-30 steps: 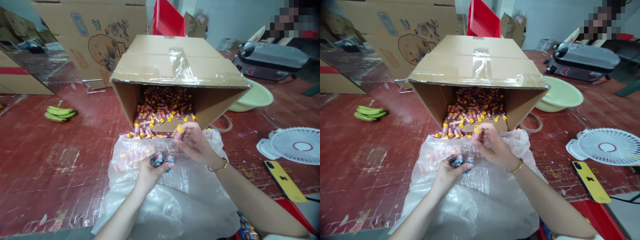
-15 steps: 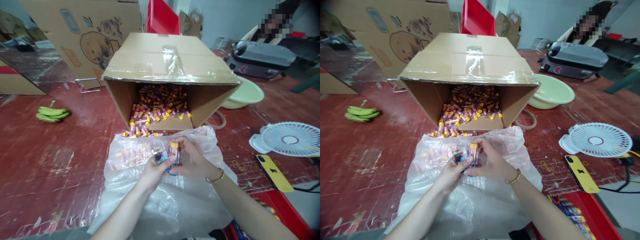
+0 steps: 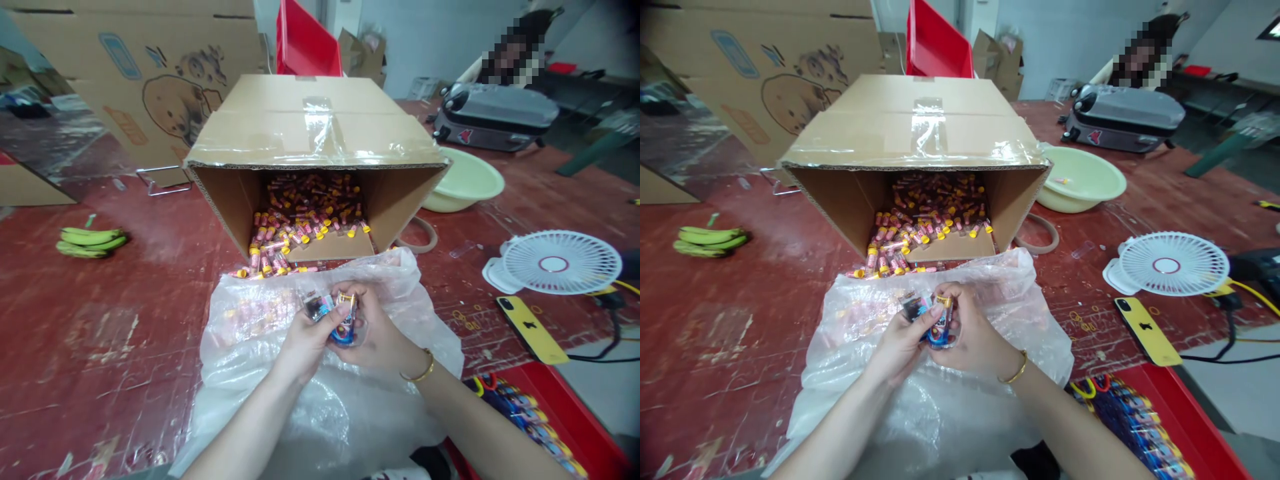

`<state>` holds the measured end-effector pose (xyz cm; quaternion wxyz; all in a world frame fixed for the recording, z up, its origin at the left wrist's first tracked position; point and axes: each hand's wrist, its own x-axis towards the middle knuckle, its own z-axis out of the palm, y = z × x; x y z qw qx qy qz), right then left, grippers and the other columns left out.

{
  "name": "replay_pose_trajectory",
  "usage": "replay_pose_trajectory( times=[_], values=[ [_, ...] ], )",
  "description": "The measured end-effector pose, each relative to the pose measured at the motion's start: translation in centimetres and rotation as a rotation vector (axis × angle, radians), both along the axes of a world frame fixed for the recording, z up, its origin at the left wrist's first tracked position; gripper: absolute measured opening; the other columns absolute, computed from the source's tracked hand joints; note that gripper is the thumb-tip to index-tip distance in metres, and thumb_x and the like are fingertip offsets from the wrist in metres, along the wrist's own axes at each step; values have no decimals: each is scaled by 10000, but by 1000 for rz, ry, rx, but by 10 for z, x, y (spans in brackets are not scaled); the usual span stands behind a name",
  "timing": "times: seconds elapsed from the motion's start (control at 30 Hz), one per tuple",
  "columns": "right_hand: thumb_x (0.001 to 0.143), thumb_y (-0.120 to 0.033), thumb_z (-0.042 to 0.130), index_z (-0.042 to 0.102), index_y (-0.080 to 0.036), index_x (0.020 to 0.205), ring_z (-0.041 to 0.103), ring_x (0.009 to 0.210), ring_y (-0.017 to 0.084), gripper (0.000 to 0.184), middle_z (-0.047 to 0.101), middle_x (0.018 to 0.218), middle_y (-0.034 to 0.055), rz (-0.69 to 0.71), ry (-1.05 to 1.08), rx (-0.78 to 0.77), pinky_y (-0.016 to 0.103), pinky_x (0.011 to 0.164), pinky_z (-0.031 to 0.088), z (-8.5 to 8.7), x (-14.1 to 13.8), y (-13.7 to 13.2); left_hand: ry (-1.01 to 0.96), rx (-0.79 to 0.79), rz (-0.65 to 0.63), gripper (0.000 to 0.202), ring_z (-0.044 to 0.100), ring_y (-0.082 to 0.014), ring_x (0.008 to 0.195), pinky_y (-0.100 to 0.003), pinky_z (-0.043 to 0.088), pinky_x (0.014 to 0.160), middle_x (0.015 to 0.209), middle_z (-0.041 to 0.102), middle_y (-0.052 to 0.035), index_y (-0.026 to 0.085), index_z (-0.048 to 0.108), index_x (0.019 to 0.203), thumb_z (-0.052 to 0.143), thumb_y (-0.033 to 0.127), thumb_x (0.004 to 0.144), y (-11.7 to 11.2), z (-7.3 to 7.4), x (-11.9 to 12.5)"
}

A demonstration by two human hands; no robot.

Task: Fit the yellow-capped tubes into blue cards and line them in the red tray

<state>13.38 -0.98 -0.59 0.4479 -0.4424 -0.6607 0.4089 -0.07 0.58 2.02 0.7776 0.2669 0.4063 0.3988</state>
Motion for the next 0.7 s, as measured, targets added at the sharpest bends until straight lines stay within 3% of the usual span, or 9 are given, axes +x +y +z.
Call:
replay_pose_trajectory(
  times=[0.27,0.4,0.47,0.57,0.63,0.7],
  values=[
    [626,-173,757,340,-274,1141,512,1129,247,670,438,1193,77,15,-26,88,387,893,500,6,9,-3,38,62,-42,455,700,-239,743,-336,560,700,782,733,-84,122,685,974,842,356,617,-8,-2,4],
    [612,-222,775,379,-255,1062,505,1100,257,601,467,1125,75,-125,-193,182,407,915,465,19,23,-15,124,164,-39,511,691,-257,878,-326,551,784,944,739,-101,140,691,1012,849,386,592,-10,-4,12],
    [608,-250,784,372,-254,1041,511,1073,246,597,475,1115,72,-245,-277,204,392,912,453,21,45,-30,141,153,-42,501,656,-292,1009,-345,560,806,1083,712,-112,153,685,1035,812,419,629,-14,-1,19],
    [607,-287,774,359,-239,1061,531,1017,228,617,481,1136,74,-515,-458,105,356,872,455,9,113,-78,176,41,-71,358,609,-322,1107,-362,587,771,1136,703,-77,169,691,1013,717,375,722,-20,7,27],
    [620,-335,756,367,-221,1083,537,1003,233,615,490,1137,82,-750,-709,-141,350,864,449,-6,175,-138,267,-36,-132,241,563,-316,1170,-353,576,801,1131,709,23,223,702,988,682,292,758,-21,8,27],
    [617,-369,749,393,-195,1099,519,1044,271,624,496,1146,112,-968,-977,-501,376,896,423,-23,231,-221,448,-49,-185,172,506,-305,1227,-311,562,793,1117,699,133,288,714,929,709,301,757,-16,1,24]
  ],
)
